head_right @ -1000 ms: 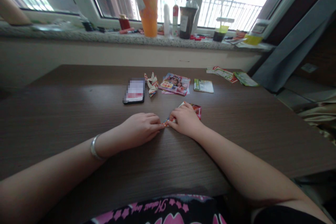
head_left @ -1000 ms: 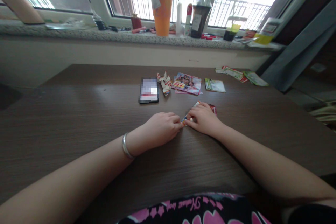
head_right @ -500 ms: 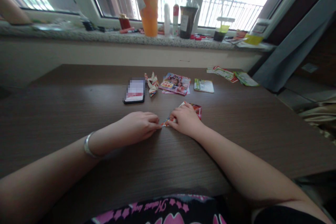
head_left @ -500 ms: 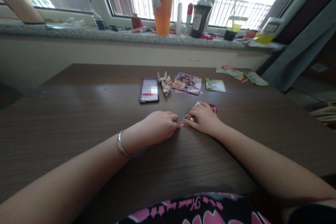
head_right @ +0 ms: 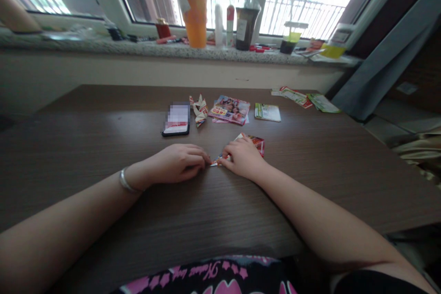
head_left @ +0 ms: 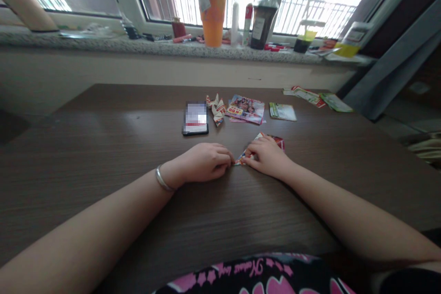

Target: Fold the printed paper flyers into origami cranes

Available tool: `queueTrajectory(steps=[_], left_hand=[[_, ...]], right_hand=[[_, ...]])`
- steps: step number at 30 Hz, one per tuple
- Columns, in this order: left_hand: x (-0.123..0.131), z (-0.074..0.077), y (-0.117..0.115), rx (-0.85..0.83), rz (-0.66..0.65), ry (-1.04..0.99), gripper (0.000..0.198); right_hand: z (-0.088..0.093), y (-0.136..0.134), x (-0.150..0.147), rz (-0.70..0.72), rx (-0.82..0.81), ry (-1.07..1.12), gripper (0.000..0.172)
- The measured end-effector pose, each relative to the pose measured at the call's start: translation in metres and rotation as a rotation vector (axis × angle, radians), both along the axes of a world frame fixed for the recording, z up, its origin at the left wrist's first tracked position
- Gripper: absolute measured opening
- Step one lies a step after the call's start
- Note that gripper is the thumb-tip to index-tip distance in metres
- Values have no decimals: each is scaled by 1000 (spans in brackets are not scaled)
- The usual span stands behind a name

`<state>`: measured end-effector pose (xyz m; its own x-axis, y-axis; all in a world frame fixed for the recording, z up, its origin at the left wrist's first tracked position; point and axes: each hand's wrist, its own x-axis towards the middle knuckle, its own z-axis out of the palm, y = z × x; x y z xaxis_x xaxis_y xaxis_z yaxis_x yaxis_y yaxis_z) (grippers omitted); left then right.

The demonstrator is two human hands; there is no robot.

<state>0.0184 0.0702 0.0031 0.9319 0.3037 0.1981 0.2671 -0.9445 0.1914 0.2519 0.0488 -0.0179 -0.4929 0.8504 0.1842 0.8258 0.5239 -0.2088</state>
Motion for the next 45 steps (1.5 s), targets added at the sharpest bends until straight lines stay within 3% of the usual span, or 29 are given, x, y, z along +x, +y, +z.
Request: queueTrajectory(steps=[10,28,45], left_hand=[[5,-2,-2,132,-33,21,26],[13,-6,-7,282,31,116,12],[0,6,3,108,-31,77,25]], right_hand=[[3,1,-2,2,-13,-20,22],[-1,6,-5,-12,-38,20,20],[-4,2,1,-18,-26,21,23]])
